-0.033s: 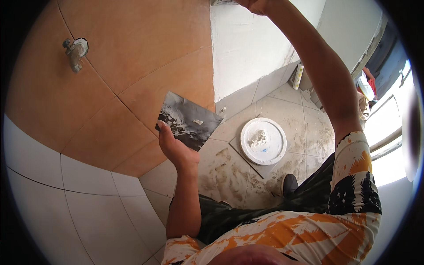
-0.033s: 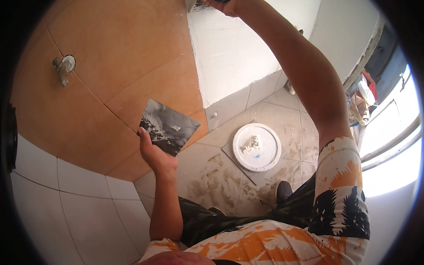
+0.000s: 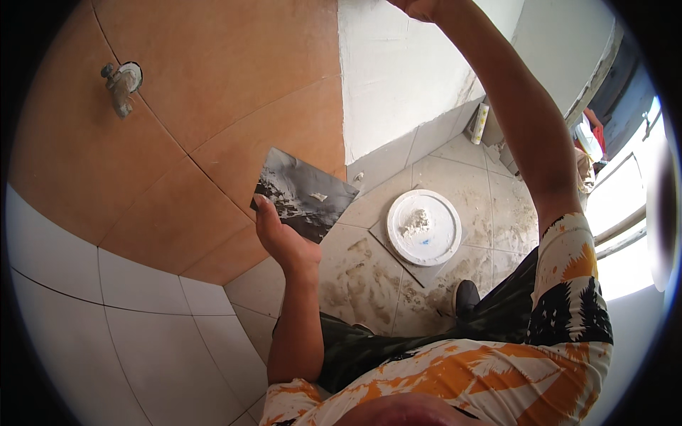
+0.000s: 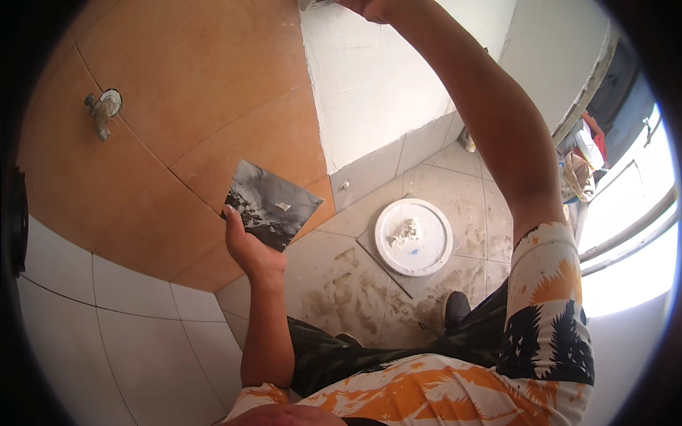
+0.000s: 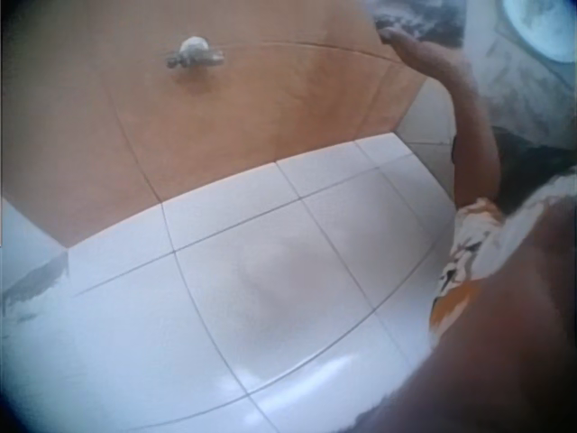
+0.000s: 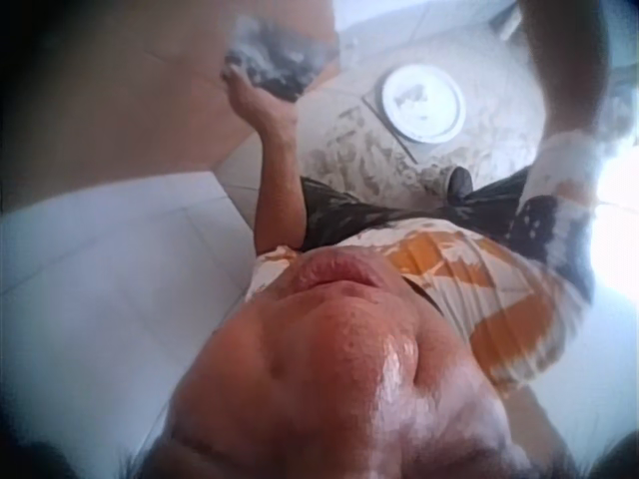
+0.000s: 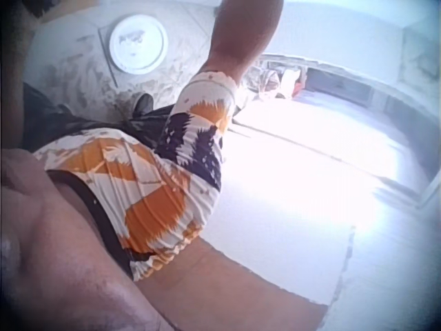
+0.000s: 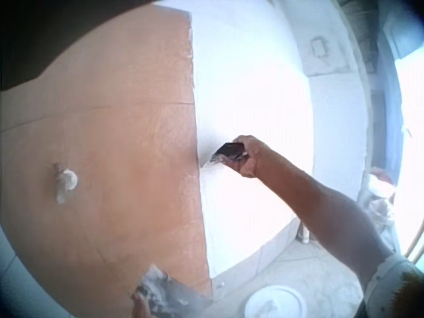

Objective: The person applies white plaster to a wall using a trowel and a smaller scraper. They repeatedly scoop plaster from a bucket lid and spread it onto the wall surface, smoothing it with the tools.

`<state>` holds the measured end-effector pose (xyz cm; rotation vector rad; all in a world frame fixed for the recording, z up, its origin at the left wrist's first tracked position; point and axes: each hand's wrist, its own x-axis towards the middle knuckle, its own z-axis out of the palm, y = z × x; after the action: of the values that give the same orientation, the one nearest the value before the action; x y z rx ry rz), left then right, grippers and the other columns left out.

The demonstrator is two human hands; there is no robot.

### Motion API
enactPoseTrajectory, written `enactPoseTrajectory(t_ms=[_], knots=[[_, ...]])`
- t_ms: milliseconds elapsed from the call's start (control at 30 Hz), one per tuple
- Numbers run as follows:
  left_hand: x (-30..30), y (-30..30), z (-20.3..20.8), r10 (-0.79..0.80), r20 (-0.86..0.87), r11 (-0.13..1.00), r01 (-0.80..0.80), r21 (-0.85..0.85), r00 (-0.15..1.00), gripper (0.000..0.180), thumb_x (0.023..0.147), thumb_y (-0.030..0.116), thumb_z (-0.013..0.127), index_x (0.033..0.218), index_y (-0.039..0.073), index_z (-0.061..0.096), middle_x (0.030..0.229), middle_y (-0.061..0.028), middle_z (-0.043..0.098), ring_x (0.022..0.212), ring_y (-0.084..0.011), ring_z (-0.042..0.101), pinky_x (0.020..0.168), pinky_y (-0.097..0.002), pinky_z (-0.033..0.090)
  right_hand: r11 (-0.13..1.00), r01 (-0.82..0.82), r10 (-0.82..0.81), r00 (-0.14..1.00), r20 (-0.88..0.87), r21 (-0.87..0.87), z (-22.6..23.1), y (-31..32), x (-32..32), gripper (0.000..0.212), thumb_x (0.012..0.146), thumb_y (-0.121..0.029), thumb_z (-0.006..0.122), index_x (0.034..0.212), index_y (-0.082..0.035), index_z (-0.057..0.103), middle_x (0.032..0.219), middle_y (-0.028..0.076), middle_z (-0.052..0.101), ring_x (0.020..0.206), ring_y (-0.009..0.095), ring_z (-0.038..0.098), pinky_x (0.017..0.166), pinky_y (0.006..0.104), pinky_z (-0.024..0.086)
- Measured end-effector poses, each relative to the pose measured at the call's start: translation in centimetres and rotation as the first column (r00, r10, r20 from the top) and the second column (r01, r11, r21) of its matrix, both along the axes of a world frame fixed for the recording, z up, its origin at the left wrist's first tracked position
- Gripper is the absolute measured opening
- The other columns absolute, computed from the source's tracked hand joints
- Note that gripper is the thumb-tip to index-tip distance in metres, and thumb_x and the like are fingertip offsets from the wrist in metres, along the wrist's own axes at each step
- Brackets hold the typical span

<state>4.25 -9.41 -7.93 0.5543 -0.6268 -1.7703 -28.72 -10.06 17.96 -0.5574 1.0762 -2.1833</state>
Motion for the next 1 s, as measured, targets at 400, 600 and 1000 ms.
enactPoseTrajectory(t_ms=[400, 600, 1000], knots=[[0.9, -0.9, 0.4, -0.18, -0.146, 0.96, 0.206, 0.19, 0.973, 0.035, 0.101, 0.024, 0.045, 0.128, 0.003, 0.054, 0.126, -0.0087, 0.06, 0.113, -0.0254, 0.058, 0.097, -0.0422, 0.047, 0.911, -0.094, -0.042, 0.947, 0.317, 0.402, -34.8, 3.8, 4.9, 0.033, 0.092, -0.006, 0.04, 0.121, 0.009, 0.042, 0.113, 0.027, 0.058, 0.098, 0.038, 0.065, 0.079, 0.0498, 0.06], [1.5, -1.2, 0.5, -0.186, -0.128, 0.964, 0.206, 0.17, 0.974, 0.035, 0.101, 0.023, 0.045, 0.128, 0.003, 0.054, 0.126, -0.0083, 0.06, 0.112, -0.0251, 0.059, 0.097, -0.0416, 0.047, 0.947, 0.043, -0.132, 0.955, 0.265, 0.319, -27.9, -1.7, 4.3, 0.026, 0.092, -0.004, 0.041, 0.115, 0.01, 0.043, 0.108, 0.028, 0.057, 0.091, 0.04, 0.065, 0.074, 0.0491, 0.063], [-0.1, -0.6, 0.3, -0.218, -0.144, 0.956, 0.241, 0.166, 0.965, 0.036, 0.101, 0.024, 0.045, 0.128, 0.001, 0.053, 0.124, -0.0096, 0.06, 0.111, -0.0256, 0.06, 0.096, -0.0421, 0.049, 0.983, -0.184, 0.184, 0.98, 0.077, -0.002, -2.0, -3.3, -3.7, 0.033, 0.098, -0.014, 0.04, 0.099, 0.017, 0.05, 0.087, 0.029, 0.062, 0.077, 0.037, 0.068, 0.063, 0.0393, 0.066]])
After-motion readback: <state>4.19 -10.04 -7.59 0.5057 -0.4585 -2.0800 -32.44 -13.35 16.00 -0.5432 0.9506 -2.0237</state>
